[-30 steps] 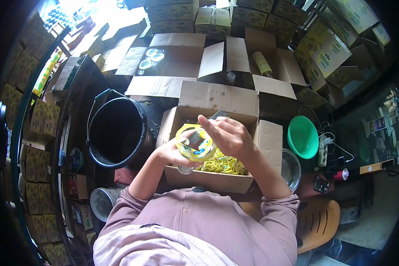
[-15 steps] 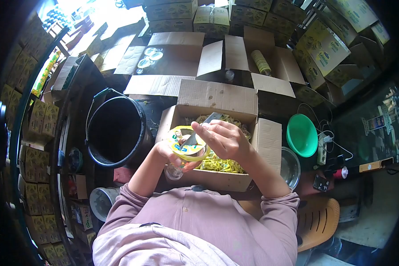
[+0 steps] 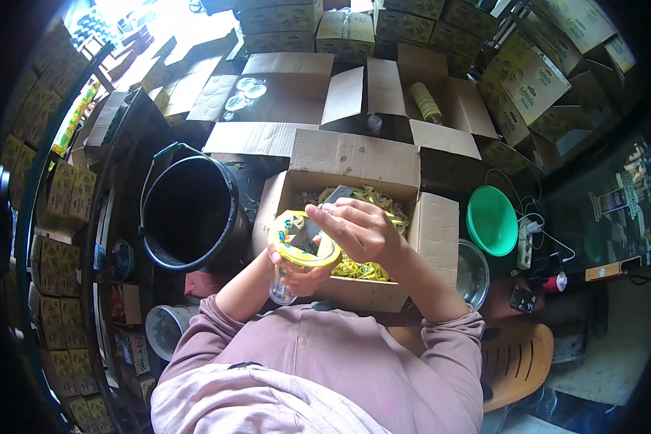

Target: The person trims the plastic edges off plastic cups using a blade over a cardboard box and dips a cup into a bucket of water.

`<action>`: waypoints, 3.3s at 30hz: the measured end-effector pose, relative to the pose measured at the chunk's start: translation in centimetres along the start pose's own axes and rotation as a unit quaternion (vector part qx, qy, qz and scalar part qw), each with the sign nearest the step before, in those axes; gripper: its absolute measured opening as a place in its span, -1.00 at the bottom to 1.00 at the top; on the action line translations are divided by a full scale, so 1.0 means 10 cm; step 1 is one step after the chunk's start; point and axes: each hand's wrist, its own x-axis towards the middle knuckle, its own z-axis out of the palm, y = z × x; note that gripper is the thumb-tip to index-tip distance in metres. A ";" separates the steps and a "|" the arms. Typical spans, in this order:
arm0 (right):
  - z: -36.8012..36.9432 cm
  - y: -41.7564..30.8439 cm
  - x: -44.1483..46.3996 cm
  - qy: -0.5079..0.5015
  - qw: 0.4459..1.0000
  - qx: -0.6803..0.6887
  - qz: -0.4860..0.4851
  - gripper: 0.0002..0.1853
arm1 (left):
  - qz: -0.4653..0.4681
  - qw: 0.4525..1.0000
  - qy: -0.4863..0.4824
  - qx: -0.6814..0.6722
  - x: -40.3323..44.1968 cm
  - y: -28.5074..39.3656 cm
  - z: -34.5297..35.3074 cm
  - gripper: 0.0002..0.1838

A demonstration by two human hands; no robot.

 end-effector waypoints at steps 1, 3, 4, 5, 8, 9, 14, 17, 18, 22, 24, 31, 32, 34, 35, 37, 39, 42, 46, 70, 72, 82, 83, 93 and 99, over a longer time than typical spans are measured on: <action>0.01 0.00 -0.01 0.003 1.000 0.004 0.000 -0.51 | -0.005 0.999 -0.030 -0.023 0.03 -0.02 -0.03 -0.47; 0.02 0.01 -0.02 0.000 1.000 0.005 -0.004 -0.51 | -0.029 0.988 -0.130 -0.074 0.14 -0.06 -0.14 -0.47; 0.03 0.01 -0.02 -0.001 1.000 0.005 -0.006 -0.51 | -0.029 0.986 -0.134 -0.099 0.15 -0.07 -0.14 -0.46; 0.04 0.01 -0.03 -0.001 1.000 0.010 -0.003 -0.51 | -0.028 0.982 -0.138 -0.124 0.15 -0.10 -0.13 -0.46; 0.07 -0.01 -0.03 0.005 1.000 0.018 0.003 -0.52 | -0.032 0.967 -0.180 -0.175 0.20 -0.21 -0.16 -0.43; 0.08 -0.01 -0.03 0.013 1.000 0.017 0.002 -0.53 | -0.035 0.961 -0.200 -0.187 0.23 -0.23 -0.19 -0.41; 0.08 -0.03 0.01 0.027 1.000 0.013 -0.009 -0.61 | -0.075 0.911 -0.298 -0.274 0.39 -0.34 -0.25 -0.53; 0.11 -0.05 0.05 0.040 0.999 0.023 -0.004 -0.72 | -0.129 0.890 -0.328 -0.288 0.49 -0.35 -0.30 -0.58; 0.10 -0.05 0.05 0.039 0.999 0.022 -0.009 -0.73 | -0.128 0.893 -0.323 -0.286 0.49 -0.34 -0.29 -0.59; 0.06 -0.02 0.05 0.033 0.999 0.002 -0.012 -0.84 | -0.107 0.916 -0.273 -0.273 0.38 -0.30 -0.24 -0.59; 0.05 0.00 0.03 0.034 0.999 -0.015 0.007 -0.87 | -0.094 0.933 -0.246 -0.247 0.34 -0.26 -0.23 -0.58; -0.11 0.16 0.05 0.109 0.985 -0.095 0.091 -0.87 | 0.009 0.975 -0.104 -0.194 0.10 -0.20 -0.14 -0.43; -0.15 0.18 0.04 0.116 0.981 -0.112 0.111 -0.86 | 0.022 0.979 -0.074 -0.190 0.05 -0.19 -0.12 -0.43; -0.20 0.24 -0.07 0.097 0.971 -0.129 0.179 -0.86 | 0.029 0.988 -0.065 -0.138 -0.02 -0.15 -0.11 -0.40; -0.21 0.27 -0.14 0.087 0.964 -0.136 0.213 -0.85 | 0.028 0.992 -0.071 -0.102 -0.05 -0.13 -0.13 -0.38; -0.25 0.30 -0.28 -0.078 0.947 -0.082 0.301 -0.81 | 0.014 0.999 -0.038 -0.016 -0.14 -0.04 -0.05 -0.33; -0.22 0.30 -0.53 -0.326 0.857 -0.102 0.385 -0.72 | 0.017 0.982 0.062 0.178 -0.15 0.06 0.08 -0.34; -0.08 0.13 -0.90 -0.512 0.665 -0.229 0.493 -0.62 | -0.045 0.859 0.204 0.467 -0.09 0.25 0.35 -0.34; -0.26 0.00 -0.88 -0.396 0.762 -0.124 0.498 -0.74 | 0.091 0.687 0.343 0.634 -0.03 0.16 0.49 -0.30; 0.16 -0.60 -0.08 0.229 0.864 0.119 0.432 -0.82 | 0.281 0.385 0.460 0.749 0.04 -0.06 0.41 -0.18; 0.18 -0.62 -0.07 0.215 0.888 0.056 0.403 -0.82 | 0.334 0.464 0.453 0.684 0.03 -0.11 0.38 -0.20; 0.27 -0.65 0.04 0.230 0.920 -0.041 0.315 -0.79 | 0.310 0.382 0.473 0.731 0.14 -0.14 0.40 -0.22; 0.27 -0.65 0.04 0.230 0.922 -0.042 0.309 -0.79 | 0.315 0.386 0.479 0.723 0.15 -0.15 0.40 -0.22; 0.22 -0.67 0.04 0.216 0.915 -0.035 0.339 -0.82 | 0.162 0.224 0.495 0.824 0.12 -0.22 0.46 -0.32; 0.21 -0.70 0.04 0.215 0.917 -0.055 0.330 -0.84 | 0.262 0.320 0.459 0.786 0.14 -0.24 0.39 -0.28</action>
